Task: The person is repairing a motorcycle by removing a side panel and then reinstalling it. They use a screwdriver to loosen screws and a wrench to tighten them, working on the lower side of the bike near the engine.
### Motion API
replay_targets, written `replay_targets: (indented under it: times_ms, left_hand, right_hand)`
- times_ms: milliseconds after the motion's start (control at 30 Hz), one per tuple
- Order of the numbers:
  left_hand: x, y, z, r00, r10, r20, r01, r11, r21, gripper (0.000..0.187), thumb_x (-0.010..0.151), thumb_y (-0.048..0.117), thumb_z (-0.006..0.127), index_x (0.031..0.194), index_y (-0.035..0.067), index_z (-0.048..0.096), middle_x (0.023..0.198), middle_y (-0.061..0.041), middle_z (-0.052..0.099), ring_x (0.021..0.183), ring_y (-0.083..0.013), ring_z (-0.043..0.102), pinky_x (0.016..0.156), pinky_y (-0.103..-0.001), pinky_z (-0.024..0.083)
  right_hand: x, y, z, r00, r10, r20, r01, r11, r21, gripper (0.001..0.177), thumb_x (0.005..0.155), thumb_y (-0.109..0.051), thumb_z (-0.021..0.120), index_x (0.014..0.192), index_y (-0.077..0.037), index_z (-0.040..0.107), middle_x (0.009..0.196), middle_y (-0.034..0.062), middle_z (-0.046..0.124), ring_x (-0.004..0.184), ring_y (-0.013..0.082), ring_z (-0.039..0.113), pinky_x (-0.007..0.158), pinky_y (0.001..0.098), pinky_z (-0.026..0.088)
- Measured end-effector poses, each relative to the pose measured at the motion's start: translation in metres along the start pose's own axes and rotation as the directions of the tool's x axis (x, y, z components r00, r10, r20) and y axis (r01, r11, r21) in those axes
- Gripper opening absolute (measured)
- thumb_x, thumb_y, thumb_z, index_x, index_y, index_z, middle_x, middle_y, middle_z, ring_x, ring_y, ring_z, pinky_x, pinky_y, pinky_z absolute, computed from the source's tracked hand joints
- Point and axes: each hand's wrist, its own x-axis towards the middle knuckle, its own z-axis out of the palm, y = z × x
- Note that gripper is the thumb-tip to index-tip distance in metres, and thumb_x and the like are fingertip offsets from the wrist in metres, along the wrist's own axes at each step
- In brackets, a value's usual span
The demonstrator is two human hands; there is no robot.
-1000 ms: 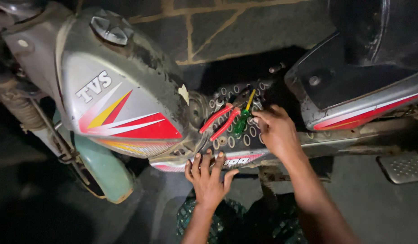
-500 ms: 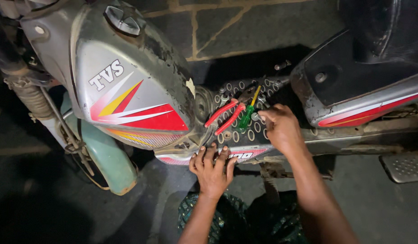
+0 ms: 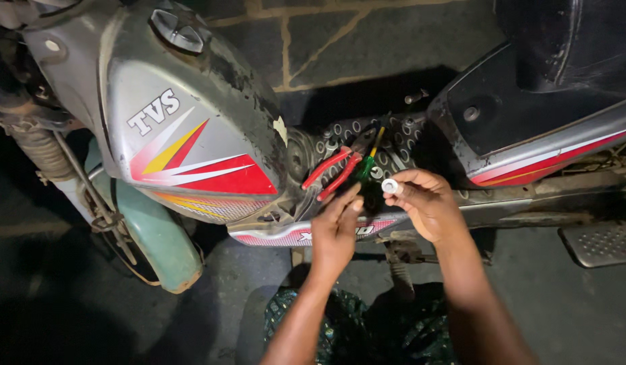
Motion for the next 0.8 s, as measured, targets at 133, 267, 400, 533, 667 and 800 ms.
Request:
replay_targets:
  times_ms: [133,267,400,533,667,800]
  left_hand:
    - [0.006,-0.006,0.013,0.96,-0.271,0.071,0.279,0.909,-0.309,0.029,0.099,0.012,0.071,0.126,0.006,0.075,0.092,-0.005,0.074,0.075,-0.0066,0.061,0.071,-0.023,0.052]
    - [0.0,-0.023,0.017,0.94,-0.332,0.075,0.322,0.797,-0.512,0.02,0.095,0.006,0.073,0.113,-0.002,0.073,0.092,-0.006,0.074,0.075,-0.0098,0.065,0.071,-0.025,0.055]
    - [-0.004,-0.033,0.01,0.943,-0.318,0.095,0.312,0.753,-0.579,0.01,0.096,0.004,0.072,0.104,-0.003,0.07,0.089,-0.008,0.073,0.076,-0.0124,0.067,0.074,-0.027,0.057]
    - [-0.003,-0.031,0.0,0.872,-0.459,0.17,0.452,0.623,-0.639,0.008,0.094,0.004,0.07,0.1,-0.001,0.069,0.09,-0.009,0.075,0.077,-0.0157,0.071,0.073,-0.03,0.06]
    - [-0.005,-0.028,-0.003,0.898,-0.411,0.159,0.408,0.636,-0.655,0.007,0.095,0.003,0.069,0.1,-0.002,0.069,0.09,-0.01,0.075,0.079,-0.0155,0.071,0.076,-0.03,0.06]
    - [-0.01,-0.026,0.001,0.91,-0.396,0.119,0.391,0.728,-0.564,0.007,0.098,0.003,0.069,0.102,-0.003,0.07,0.089,-0.009,0.073,0.078,-0.0145,0.07,0.076,-0.03,0.06]
  right_hand:
    - [-0.008,0.009,0.01,0.999,0.053,0.008,-0.052,0.997,-0.053,0.016,0.095,-0.002,0.071,0.11,0.004,0.072,0.099,0.0135,0.074,0.087,0.0202,0.07,0.081,0.0352,0.058]
    - [-0.013,0.017,0.022,0.996,0.084,-0.019,-0.086,0.99,-0.112,0.016,0.093,0.0,0.069,0.107,0.004,0.073,0.097,0.0138,0.075,0.084,0.021,0.072,0.078,0.0349,0.06]
    - [-0.019,0.019,0.033,0.998,0.069,0.001,-0.067,0.971,-0.228,0.015,0.095,0.0,0.069,0.107,0.006,0.073,0.094,0.0151,0.076,0.081,0.022,0.074,0.076,0.0335,0.061]
    - [-0.02,0.015,0.043,1.0,-0.007,-0.004,0.006,0.942,-0.334,0.02,0.095,0.0,0.068,0.113,0.005,0.073,0.1,0.0119,0.076,0.089,0.0173,0.072,0.082,0.0302,0.059]
    - [-0.028,0.007,0.045,1.0,0.007,0.015,-0.002,0.943,-0.332,0.023,0.094,-0.001,0.064,0.115,0.004,0.072,0.104,0.0087,0.076,0.092,0.0151,0.073,0.081,0.0294,0.06]
    - [-0.03,0.016,0.041,0.999,0.017,-0.036,-0.027,0.96,-0.277,0.021,0.095,0.001,0.067,0.114,0.006,0.073,0.099,0.0111,0.076,0.086,0.0159,0.071,0.079,0.0297,0.058]
